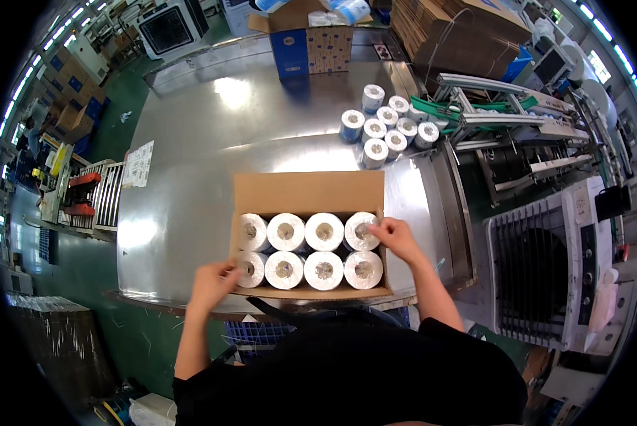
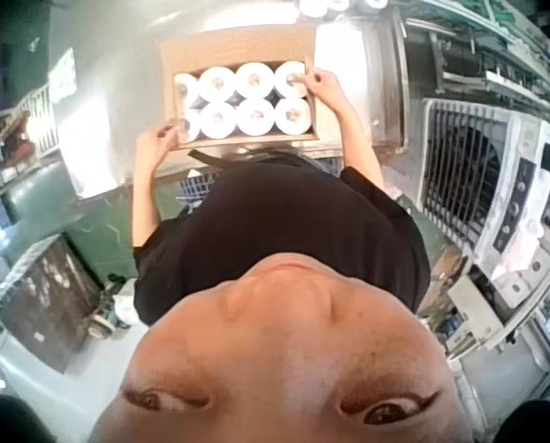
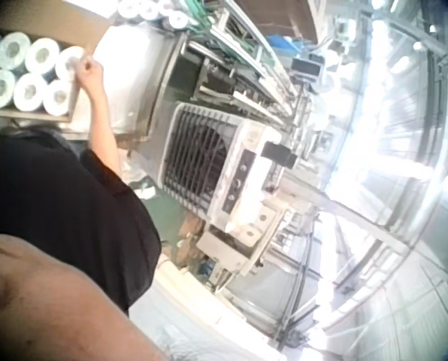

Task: The person picks up paper rolls from a metal table and places them into cardboard boxes, repeating the process of opening new boxes and filling them with the rolls.

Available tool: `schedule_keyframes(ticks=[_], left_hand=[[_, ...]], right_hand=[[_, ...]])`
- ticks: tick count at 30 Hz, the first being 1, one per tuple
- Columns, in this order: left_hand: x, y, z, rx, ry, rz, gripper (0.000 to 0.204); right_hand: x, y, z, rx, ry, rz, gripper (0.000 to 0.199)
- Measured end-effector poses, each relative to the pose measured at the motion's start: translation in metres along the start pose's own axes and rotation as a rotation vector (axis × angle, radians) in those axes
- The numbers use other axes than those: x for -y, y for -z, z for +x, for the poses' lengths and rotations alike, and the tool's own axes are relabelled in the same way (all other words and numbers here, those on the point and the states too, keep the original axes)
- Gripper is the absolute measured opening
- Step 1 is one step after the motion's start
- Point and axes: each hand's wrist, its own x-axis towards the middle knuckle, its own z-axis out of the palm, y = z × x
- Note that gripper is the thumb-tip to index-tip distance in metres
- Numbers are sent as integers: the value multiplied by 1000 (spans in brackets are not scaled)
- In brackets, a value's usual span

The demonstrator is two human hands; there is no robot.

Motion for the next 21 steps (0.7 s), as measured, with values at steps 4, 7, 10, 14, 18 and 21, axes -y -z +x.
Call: schedule_keyframes(ticks=[4,7,10,14,18,21], left_hand=[[-48,-41,9,148,-151,369,38],[-15,-80,69,-302,-360,290,26],[-14,-108,106,-504,-510,266,38],[-66,-126,151,-547,-797,304,53],[-95,-122,194,-531,-690,448,59],[-132,-94,172,16,-413,434,54]], right_hand=[[24,-32,17,314,27,-489,44],[-13,-23,30,452,-185,235,42],[-7,-25,-2,42,250,-110,74],[-59,-60,-60,-141,40,86,90],[-74,-71,-52,-82,-83,428,67],[-74,-70,-51,-106,-160,543,65]])
